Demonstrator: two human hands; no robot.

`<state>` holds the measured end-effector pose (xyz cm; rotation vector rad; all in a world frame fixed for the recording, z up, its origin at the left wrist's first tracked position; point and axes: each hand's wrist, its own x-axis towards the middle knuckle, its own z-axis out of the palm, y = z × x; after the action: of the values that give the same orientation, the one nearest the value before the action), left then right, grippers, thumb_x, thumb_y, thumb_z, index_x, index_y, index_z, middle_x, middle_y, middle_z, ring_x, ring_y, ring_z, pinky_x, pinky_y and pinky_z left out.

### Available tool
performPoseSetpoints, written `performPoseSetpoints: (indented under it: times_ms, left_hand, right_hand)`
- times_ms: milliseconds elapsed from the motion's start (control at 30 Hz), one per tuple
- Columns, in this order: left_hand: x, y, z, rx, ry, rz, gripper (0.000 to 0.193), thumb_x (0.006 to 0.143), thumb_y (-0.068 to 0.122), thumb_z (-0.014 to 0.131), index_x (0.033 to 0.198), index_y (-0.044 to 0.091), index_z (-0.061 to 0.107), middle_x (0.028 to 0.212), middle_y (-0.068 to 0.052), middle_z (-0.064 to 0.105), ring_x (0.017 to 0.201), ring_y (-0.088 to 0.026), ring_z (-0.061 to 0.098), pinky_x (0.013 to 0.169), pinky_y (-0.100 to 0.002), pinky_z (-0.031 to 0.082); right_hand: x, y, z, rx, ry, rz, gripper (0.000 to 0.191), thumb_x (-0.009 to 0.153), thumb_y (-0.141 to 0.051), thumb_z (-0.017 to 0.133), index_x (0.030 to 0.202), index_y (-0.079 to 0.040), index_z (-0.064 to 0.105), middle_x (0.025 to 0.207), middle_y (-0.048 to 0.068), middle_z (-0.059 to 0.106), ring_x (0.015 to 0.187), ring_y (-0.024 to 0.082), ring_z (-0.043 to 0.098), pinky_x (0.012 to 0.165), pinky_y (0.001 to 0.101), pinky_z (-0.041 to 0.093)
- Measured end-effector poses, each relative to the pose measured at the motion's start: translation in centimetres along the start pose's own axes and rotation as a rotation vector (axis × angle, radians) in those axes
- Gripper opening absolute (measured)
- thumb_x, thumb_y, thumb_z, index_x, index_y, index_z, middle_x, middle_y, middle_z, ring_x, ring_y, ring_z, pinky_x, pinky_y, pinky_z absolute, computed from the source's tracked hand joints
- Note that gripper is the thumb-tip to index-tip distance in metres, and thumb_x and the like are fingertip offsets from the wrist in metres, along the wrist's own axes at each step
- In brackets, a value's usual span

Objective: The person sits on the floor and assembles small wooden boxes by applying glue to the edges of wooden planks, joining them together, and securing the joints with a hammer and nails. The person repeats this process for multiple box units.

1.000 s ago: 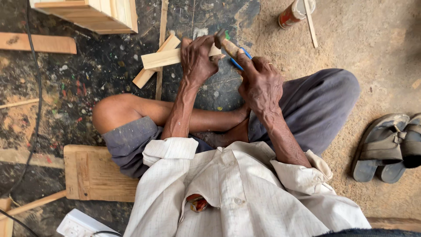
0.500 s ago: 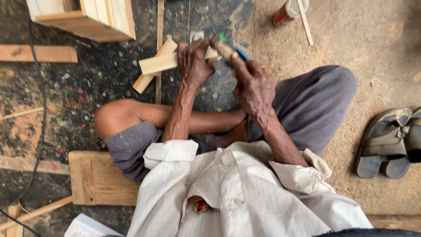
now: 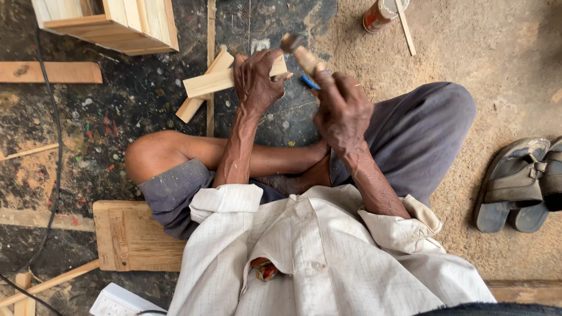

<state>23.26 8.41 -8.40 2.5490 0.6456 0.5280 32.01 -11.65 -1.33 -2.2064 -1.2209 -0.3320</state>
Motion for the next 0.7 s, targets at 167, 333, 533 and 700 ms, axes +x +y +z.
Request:
performPoseSetpoints:
  times_ms: [167,333,533,700]
  left_hand:
    - [0.1,0.2,-0.5,-0.035,0.069,0.069,0.049,0.073,0.017,0.088,0.119,0.01,0.072,0.101,-0.006,0.076,0.084,-0.019,0.067,0.08,-0.038,0.036]
    - [0.3,0.5,-0.9,-0.046,0.046,0.117,0.027,0.082,0.019,0.088,0.104,0.013,0.074,0.095,-0.005,0.077,0.078,-0.019,0.065,0.078,-0.041,0.035]
    - [0.1,0.5,-0.8,-0.039,0.089,0.068,0.039,0.077,0.02,0.089,0.111,0.009,0.073,0.098,-0.007,0.076,0.081,-0.021,0.065,0.079,-0.04,0.035]
    - [0.2,-0.3,0.1,0.011,0.05,0.029,0.041,0.074,0.015,0.087,0.112,0.009,0.074,0.091,-0.007,0.076,0.078,-0.021,0.066,0.08,-0.04,0.036]
  right_hand:
    - [-0.2,-0.7,-0.3,0.067,-0.009,-0.02,0.044,0.094,-0.006,0.072,0.136,-0.018,0.067,0.111,0.012,0.072,0.084,0.022,0.069,0.065,0.0363,0.06]
    - [0.0,-0.4,-0.4,-0.028,-0.109,0.025,0.043,0.092,-0.004,0.072,0.133,-0.018,0.07,0.11,0.011,0.073,0.084,0.023,0.069,0.062,0.0356,0.057]
    - [-0.1,-0.4,-0.6,0.084,-0.023,0.007,0.061,0.084,0.0,0.072,0.142,-0.019,0.065,0.112,0.015,0.07,0.09,0.029,0.07,0.071,0.0412,0.059]
    - [0.1,-0.6,-0.5,0.056,-0.048,0.011,0.054,0.089,-0.007,0.082,0.138,-0.021,0.067,0.107,0.013,0.07,0.083,0.025,0.07,0.067,0.0397,0.059]
